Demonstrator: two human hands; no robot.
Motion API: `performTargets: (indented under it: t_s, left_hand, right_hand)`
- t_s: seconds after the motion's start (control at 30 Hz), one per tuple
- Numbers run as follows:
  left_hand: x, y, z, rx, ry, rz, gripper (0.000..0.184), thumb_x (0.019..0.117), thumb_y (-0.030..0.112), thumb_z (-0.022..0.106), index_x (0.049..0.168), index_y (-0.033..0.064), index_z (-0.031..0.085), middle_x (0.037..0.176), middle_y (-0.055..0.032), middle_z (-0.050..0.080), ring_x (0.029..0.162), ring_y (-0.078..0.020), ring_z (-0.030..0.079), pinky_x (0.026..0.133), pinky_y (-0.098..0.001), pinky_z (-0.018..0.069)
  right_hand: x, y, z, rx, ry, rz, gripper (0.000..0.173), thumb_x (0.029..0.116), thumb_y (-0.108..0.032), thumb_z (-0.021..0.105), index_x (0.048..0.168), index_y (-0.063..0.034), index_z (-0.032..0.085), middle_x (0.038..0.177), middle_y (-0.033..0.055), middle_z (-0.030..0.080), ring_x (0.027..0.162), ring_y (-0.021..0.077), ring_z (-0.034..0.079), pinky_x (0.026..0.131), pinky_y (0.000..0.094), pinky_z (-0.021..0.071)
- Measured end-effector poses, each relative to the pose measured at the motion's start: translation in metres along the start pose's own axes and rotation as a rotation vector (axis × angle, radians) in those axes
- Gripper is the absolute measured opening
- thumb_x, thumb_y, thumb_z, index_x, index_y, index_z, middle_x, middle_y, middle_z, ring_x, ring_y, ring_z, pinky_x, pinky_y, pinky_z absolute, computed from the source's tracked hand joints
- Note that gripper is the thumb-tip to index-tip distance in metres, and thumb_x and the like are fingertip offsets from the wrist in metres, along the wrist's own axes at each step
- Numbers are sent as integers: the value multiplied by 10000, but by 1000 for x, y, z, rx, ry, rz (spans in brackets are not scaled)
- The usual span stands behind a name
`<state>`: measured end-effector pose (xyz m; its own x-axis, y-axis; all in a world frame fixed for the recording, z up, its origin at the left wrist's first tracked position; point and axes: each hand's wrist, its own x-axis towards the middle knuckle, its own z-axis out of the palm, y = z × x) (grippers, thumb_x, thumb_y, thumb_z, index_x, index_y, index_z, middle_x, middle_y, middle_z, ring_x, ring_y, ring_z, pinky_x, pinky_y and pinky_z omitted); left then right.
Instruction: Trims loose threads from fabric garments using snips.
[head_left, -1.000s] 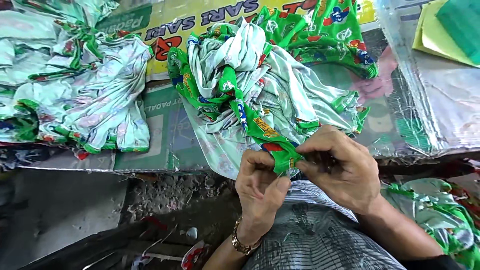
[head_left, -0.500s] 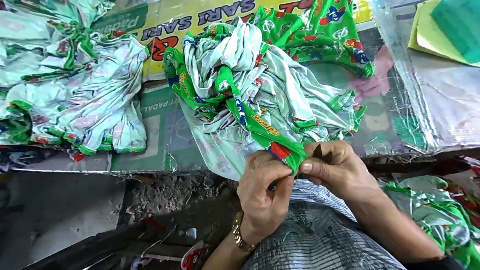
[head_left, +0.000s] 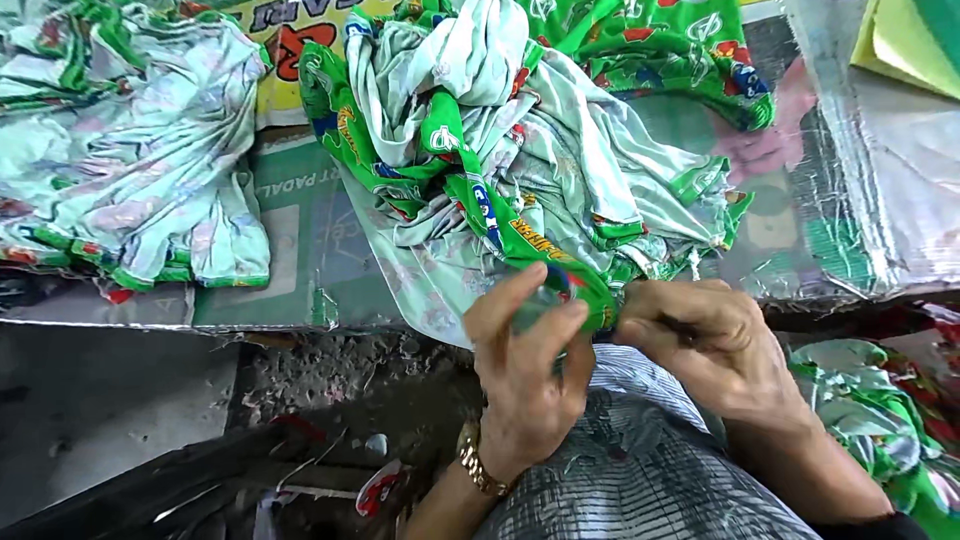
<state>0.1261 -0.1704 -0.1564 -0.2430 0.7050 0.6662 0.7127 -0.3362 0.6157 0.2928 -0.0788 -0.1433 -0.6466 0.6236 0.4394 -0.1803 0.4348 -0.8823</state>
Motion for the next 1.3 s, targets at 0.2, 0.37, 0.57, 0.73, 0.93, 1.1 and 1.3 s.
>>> performTargets:
  t_s: [0.2, 0.37, 0.57, 0.73, 0.93, 1.1, 1.3]
  left_hand:
    - [-6, -3, -20, 186, -194, 143, 146, 1019, 184, 582, 1146, 201, 651, 1267, 71, 708, 1336, -105, 526, 1134, -461, 279]
    - [-24, -12, -30, 43, -292, 48, 183, 1046, 247, 543, 1200, 170, 604, 1287, 44, 696, 1319, -91, 543, 1150, -427, 314]
    - [-32, -19, -33, 107, -282, 17, 87, 1029, 191, 622, 1108, 161, 641, 1099, 55, 726, 1216, -88, 591, 1116, -408, 354]
    - [-43, -26, -39, 218, -193, 146, 103, 1020, 170, 612, 1108, 189, 662, 1187, 35, 697, 1225, -124, 589, 1120, -455, 347]
    - [-58, -18, -47, 265, -104, 247, 148, 995, 211, 616, 1141, 198, 639, 1221, 51, 616, 1204, -113, 540, 1173, -427, 262]
    - [-59, -13, -44, 223, -69, 268, 146, 972, 214, 656, 1115, 183, 656, 1166, 36, 592, 1137, -113, 542, 1158, -412, 274]
    - [-54, -11, -36, 217, -67, 274, 126, 985, 209, 649, 1106, 186, 676, 1058, 22, 570, 1031, -110, 531, 1107, -387, 288]
  right_hand:
    - [-6, 2, 13, -271, -83, -80, 210, 1022, -131, 567, 847, -49, 648, 696, -18, 544, 643, -9, 485, 572, 135, 369]
    - [-11, 15, 19, -208, -173, 14, 212, 1031, -138, 542, 864, -55, 643, 704, -23, 548, 641, -9, 489, 569, 141, 373]
    - [-17, 20, 29, -162, -218, 28, 256, 1067, -163, 504, 872, -48, 624, 701, -4, 535, 642, 12, 495, 573, 156, 380]
    - [-19, 18, 31, -234, -218, -28, 233, 1058, -173, 518, 874, -62, 608, 682, 4, 525, 612, 43, 486, 550, 190, 366]
    - [-23, 10, 16, -508, -222, -12, 305, 1004, -381, 585, 1101, -93, 614, 816, -3, 628, 679, 32, 555, 591, 198, 445]
    - [-20, 6, 14, -658, -196, -177, 173, 1040, -265, 581, 1055, -101, 636, 856, 61, 678, 764, 172, 639, 632, 312, 472]
    - [-17, 5, 23, -754, -139, -245, 102, 1025, -185, 609, 1047, -101, 661, 856, 70, 706, 717, 199, 624, 609, 338, 427]
